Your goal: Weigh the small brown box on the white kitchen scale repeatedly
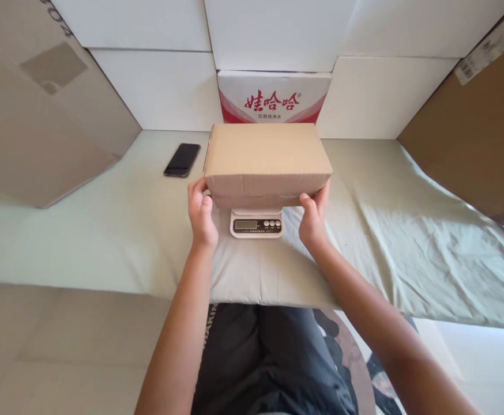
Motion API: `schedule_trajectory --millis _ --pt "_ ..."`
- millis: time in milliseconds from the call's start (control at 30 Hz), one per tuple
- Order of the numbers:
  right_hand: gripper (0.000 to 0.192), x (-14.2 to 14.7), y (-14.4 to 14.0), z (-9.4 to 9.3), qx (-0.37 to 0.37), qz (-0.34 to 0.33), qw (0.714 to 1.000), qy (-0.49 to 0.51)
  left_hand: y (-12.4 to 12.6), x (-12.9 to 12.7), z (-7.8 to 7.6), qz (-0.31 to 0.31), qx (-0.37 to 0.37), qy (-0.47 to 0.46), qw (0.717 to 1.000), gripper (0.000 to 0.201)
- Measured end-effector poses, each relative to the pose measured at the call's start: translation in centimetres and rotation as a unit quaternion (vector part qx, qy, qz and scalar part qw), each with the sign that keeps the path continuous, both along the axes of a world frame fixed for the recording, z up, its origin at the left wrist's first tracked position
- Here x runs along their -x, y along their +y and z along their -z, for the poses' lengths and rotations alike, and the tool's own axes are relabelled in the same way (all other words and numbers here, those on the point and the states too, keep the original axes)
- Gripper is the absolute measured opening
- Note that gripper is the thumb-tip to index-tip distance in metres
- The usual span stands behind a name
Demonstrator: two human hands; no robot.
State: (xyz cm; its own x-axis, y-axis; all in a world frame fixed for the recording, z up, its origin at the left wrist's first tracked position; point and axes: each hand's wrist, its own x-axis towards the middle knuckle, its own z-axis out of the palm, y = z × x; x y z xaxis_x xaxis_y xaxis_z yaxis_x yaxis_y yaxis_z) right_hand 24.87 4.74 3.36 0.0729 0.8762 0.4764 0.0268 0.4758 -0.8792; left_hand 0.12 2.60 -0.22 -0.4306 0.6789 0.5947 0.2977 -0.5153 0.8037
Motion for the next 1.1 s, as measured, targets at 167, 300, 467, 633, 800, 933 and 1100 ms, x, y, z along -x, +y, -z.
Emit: schedule_trajectory --millis 167,300,467,633,800,933,1100 --pt "0.068 0.8 0.2 1.1 0.012 0.004 1.000 0.012 0.7 -0.1 0.4 -0.011 0.034 -0.010 0.999 0.063" --pt "0.067 0.6 0.5 1.5 0.005 -0.003 1.000 0.010 0.8 -0.5 0.8 -0.029 0.035 -0.023 0.999 0.055" --pt "0.066 0.7 0.3 1.3 0.019 0.004 1.000 0.008 0.9 -0.7 1.1 -0.027 0.033 -0.045 0.998 0.050" --pt "0.064 0.7 0.2 1.4 0.014 0.006 1.000 0.017 0.9 -0.7 1.2 -0.027 0.033 -0.052 0.998 0.046" --pt "0.064 0.8 0.2 1.6 0.009 0.007 1.000 0.021 0.8 -0.9 1.2 -0.020 0.030 -0.068 0.997 0.044" --pt "0.063 0.8 0.2 1.7 0.008 0.011 1.000 0.019 0.8 -1.0 1.0 -0.018 0.026 -0.077 0.997 0.042" --pt "0.061 0.8 0.4 1.9 0.009 0.010 1.000 0.018 0.8 -1.1 0.8 -0.023 0.026 -0.079 0.996 0.042"
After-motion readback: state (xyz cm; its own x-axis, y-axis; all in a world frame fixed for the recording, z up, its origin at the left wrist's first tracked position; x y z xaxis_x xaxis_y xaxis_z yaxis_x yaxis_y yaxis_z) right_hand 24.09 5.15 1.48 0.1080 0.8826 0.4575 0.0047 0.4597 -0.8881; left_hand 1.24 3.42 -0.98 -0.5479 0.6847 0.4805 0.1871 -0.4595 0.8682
